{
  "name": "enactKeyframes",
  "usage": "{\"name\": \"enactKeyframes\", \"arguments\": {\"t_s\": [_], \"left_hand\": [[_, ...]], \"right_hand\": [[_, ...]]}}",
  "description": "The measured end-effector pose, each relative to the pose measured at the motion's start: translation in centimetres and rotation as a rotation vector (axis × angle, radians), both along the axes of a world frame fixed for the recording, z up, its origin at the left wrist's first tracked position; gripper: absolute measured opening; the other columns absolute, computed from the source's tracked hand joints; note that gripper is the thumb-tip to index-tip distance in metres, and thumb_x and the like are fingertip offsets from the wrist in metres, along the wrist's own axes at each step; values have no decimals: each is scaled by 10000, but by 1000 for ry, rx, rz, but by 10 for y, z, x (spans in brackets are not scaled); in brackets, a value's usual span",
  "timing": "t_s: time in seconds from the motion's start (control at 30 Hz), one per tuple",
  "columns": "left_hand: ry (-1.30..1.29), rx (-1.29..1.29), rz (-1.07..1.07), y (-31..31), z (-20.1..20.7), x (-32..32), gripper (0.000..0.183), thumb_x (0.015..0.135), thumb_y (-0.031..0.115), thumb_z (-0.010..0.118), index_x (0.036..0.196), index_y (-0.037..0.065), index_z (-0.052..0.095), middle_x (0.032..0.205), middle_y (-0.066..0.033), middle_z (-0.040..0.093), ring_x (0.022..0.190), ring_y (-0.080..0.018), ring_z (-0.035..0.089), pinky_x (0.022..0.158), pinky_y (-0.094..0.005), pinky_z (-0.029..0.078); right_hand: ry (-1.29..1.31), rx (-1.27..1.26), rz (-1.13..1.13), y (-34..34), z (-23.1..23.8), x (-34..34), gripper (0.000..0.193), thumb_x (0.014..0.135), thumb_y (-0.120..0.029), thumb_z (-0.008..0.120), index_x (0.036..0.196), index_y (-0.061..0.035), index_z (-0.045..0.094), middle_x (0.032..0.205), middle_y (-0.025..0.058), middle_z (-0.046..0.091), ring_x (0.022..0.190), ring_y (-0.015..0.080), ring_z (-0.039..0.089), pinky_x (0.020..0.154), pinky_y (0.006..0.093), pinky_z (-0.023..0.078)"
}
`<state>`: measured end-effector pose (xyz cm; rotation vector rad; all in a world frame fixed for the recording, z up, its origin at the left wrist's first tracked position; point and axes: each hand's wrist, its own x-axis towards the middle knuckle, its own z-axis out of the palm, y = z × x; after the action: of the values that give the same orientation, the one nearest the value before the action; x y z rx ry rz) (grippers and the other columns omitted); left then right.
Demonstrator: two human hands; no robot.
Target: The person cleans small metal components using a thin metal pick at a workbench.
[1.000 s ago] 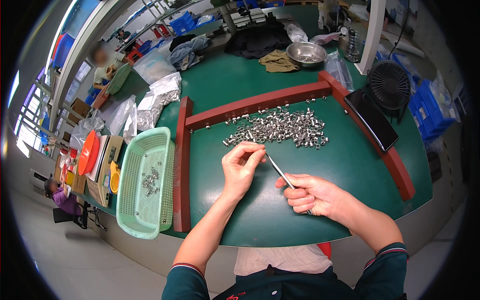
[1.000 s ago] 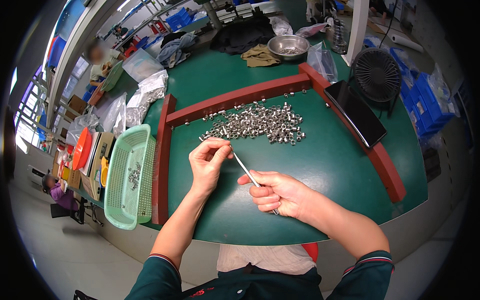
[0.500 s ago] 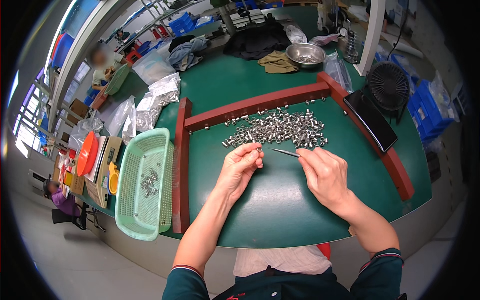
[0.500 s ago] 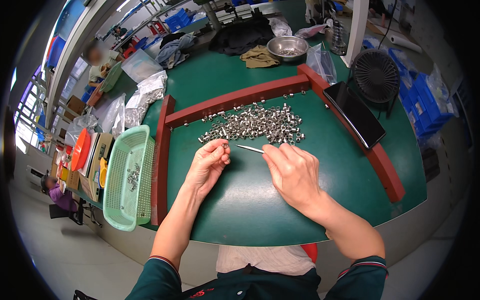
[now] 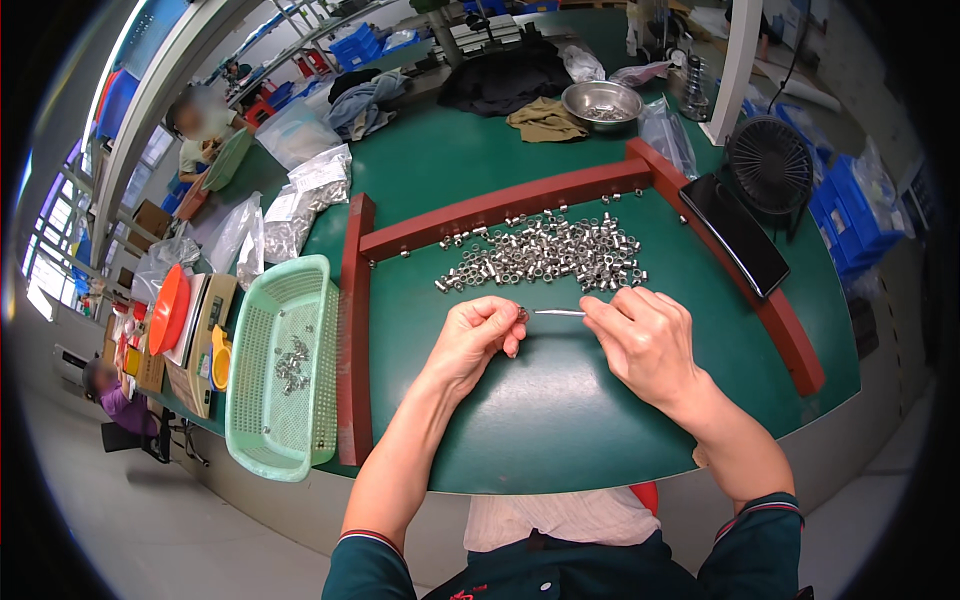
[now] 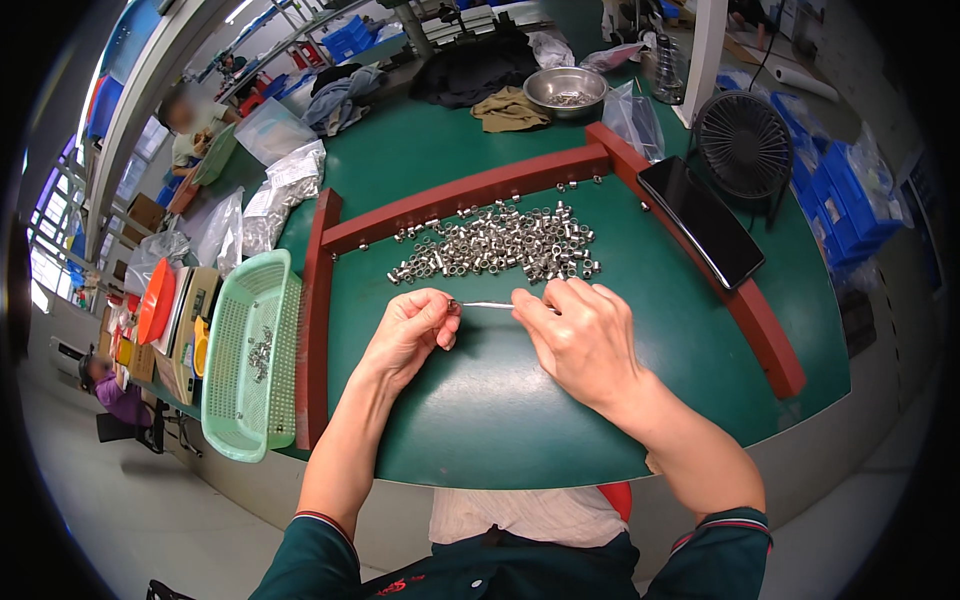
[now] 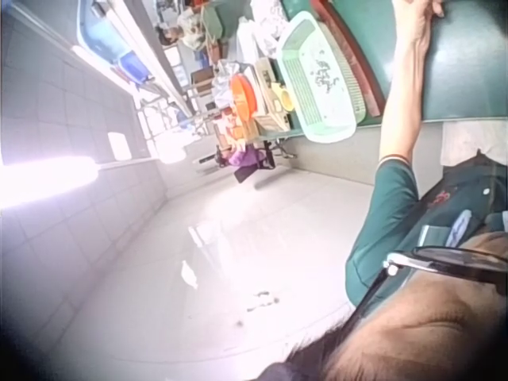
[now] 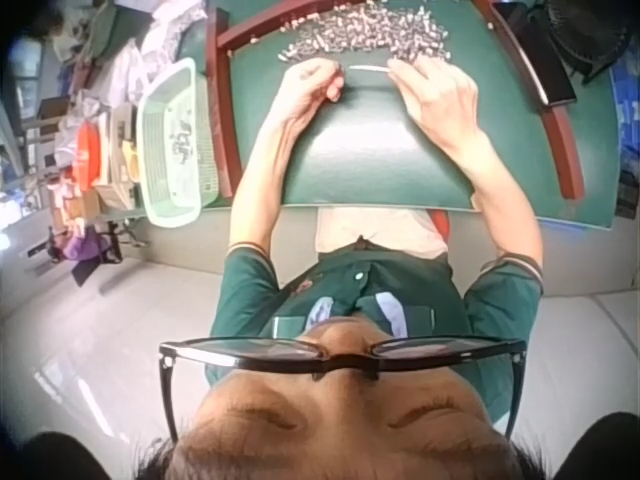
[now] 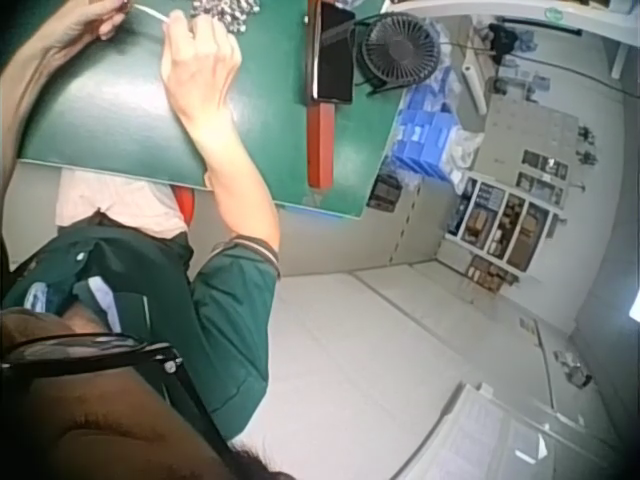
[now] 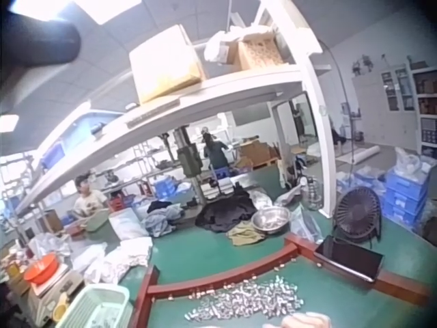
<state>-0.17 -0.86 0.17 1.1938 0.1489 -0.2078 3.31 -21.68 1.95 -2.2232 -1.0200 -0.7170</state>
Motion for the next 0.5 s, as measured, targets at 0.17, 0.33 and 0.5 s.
{"name": "enactKeyframes", "arguments": {"t_s": [0.17,0.33,0.5], "left_hand": [[-2,74,-34,2,2,0,175,821,187,581,795,14,582,655,-49,561,532,-97,499,515,-218,417],[-101,234,-3,2,8,-2,94,799,79,589,792,-13,607,666,-67,572,554,-102,518,541,-220,441],[-181,279,34,2,8,-3,79,794,55,588,801,-20,609,674,-71,576,561,-106,525,549,-217,446]], "right_hand": [[-19,-11,18,-1,0,2,170,648,-74,662,811,-67,614,560,27,451,515,177,486,465,295,365],[36,-15,66,-1,-3,3,140,673,-73,651,806,-60,609,557,44,461,506,194,497,458,313,382],[170,27,94,1,-7,1,126,693,-64,642,811,-38,610,560,74,500,499,232,522,454,335,403]]}}
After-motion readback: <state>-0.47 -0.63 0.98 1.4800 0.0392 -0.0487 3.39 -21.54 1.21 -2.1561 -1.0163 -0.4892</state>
